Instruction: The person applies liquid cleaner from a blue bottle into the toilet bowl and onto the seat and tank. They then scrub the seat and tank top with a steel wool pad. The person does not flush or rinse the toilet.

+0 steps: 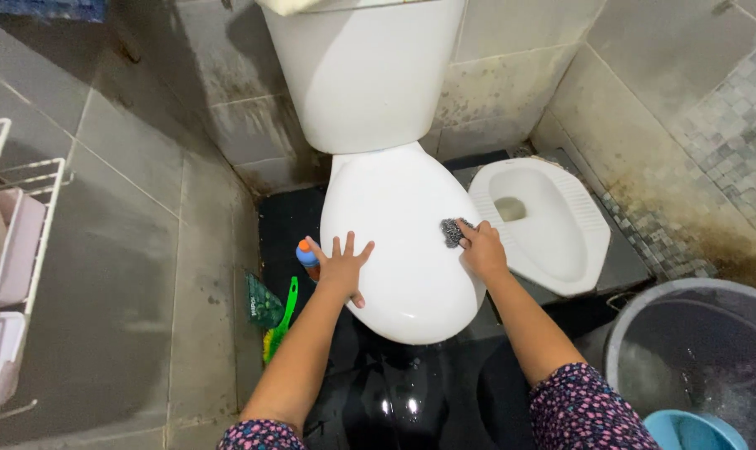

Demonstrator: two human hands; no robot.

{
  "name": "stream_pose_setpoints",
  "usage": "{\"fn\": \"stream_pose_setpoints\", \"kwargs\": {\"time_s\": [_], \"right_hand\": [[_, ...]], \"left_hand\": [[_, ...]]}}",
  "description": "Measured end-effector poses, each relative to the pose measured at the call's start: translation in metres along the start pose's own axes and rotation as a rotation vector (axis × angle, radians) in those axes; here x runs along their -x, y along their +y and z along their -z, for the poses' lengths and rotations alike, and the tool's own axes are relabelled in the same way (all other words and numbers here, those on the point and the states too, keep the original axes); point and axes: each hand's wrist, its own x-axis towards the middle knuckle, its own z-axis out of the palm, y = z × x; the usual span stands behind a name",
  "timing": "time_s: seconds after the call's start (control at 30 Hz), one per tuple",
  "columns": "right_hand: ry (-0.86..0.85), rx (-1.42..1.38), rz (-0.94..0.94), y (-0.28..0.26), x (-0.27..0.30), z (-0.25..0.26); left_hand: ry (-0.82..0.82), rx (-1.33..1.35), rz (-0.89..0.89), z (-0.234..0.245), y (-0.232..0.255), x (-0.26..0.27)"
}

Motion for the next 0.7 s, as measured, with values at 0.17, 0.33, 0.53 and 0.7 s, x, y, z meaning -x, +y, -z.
{"fn": "stream_pose_setpoints", "kwargs": {"time_s": [0.17,0.33,0.53,0.7], "right_hand": [[-0.023,0.018,-0.006,-0.009,-0.003,0.009],[-0.067,0.048,0.062,-0.017,0.031,0.024],[-0.298,0.105,0.102,-0.025,0.081,0.031],[-0.381,0.185,0.449,-0.043,0.105,0.033]], "left_hand": [[0.027,0.037,-0.031,-0.009,-0.004,-0.003],[0.031,0.015,-0.041,-0.005,0.0,0.0],[0.055,-0.035,-0.037,-0.001,0.001,0.002],[0.036,0.053,-0.034,-0.012,-0.01,-0.005]]}}
